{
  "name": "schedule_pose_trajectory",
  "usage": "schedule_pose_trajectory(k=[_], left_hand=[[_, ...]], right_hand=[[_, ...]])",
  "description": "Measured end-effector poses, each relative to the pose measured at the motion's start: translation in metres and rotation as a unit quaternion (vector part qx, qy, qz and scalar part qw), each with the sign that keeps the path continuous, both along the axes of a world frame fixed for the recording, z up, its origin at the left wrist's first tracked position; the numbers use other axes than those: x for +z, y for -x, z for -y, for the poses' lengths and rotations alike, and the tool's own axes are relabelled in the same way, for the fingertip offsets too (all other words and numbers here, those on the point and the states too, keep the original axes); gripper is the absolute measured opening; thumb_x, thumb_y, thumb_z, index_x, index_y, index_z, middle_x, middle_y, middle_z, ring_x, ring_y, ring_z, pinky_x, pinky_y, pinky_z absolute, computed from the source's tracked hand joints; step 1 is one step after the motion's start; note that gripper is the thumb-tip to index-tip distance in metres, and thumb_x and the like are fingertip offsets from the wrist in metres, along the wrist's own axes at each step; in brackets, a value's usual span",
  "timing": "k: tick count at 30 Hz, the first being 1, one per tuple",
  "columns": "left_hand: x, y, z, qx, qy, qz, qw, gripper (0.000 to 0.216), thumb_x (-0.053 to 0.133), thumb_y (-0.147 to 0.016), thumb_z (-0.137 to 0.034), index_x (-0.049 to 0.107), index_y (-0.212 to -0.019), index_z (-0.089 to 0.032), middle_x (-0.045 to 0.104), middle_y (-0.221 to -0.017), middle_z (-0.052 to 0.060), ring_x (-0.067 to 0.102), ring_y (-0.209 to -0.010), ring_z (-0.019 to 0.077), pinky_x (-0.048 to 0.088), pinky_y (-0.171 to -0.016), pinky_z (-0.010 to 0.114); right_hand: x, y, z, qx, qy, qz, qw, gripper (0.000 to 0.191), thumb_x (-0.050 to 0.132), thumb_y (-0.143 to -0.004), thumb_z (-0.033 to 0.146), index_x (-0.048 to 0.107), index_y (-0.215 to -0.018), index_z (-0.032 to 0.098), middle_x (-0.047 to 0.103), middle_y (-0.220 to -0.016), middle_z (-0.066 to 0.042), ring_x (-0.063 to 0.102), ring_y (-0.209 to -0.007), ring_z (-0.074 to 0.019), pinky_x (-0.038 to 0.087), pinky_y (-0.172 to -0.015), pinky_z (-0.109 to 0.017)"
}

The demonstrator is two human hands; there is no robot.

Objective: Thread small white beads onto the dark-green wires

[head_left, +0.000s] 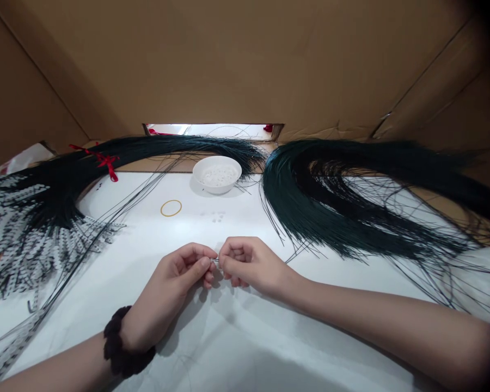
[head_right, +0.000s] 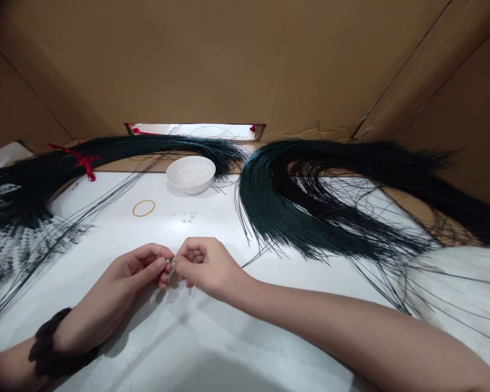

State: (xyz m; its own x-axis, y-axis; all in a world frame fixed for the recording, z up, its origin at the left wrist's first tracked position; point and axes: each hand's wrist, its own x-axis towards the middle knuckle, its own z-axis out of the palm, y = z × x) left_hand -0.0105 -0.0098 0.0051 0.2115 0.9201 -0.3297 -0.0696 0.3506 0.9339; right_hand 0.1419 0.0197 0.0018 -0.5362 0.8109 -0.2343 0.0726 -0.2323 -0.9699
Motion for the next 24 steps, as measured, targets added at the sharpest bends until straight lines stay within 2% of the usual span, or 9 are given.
schedule_pose_trajectory(k=[12, 24], left_hand=[[-0.0012, 0.0017, -0.0006, -0.022, -0.004, -0.011, 1.0, 0.012, 0.052, -0.079, -0.025, 0.059, -0.077, -0.016, 0.052, -0.063, -0.003, 0.044, -0.061, 0.0077, 0.034, -0.06, 0.019], [-0.0005, -0.0004, -0.0021, 0.006, 0.009, -0.003, 1.0, 0.009, 0.053, -0.078, -0.021, 0.057, -0.082, -0.015, 0.054, -0.062, -0.002, 0.047, -0.06, 0.0081, 0.035, -0.059, 0.02]], right_hand=[[-0.0014, 0.0006, 0.001, 0.002, -0.005, 0.004, 1.0, 0.008, 0.047, -0.07, 0.011, 0.049, -0.062, 0.013, 0.049, -0.055, 0.003, 0.045, -0.047, -0.004, 0.034, -0.042, -0.014], [-0.0032, -0.0008, 0.0022, -0.001, -0.012, -0.001, 1.0, 0.008, 0.047, -0.07, 0.012, 0.049, -0.062, 0.013, 0.051, -0.056, 0.002, 0.045, -0.047, -0.0041, 0.034, -0.043, -0.015]])
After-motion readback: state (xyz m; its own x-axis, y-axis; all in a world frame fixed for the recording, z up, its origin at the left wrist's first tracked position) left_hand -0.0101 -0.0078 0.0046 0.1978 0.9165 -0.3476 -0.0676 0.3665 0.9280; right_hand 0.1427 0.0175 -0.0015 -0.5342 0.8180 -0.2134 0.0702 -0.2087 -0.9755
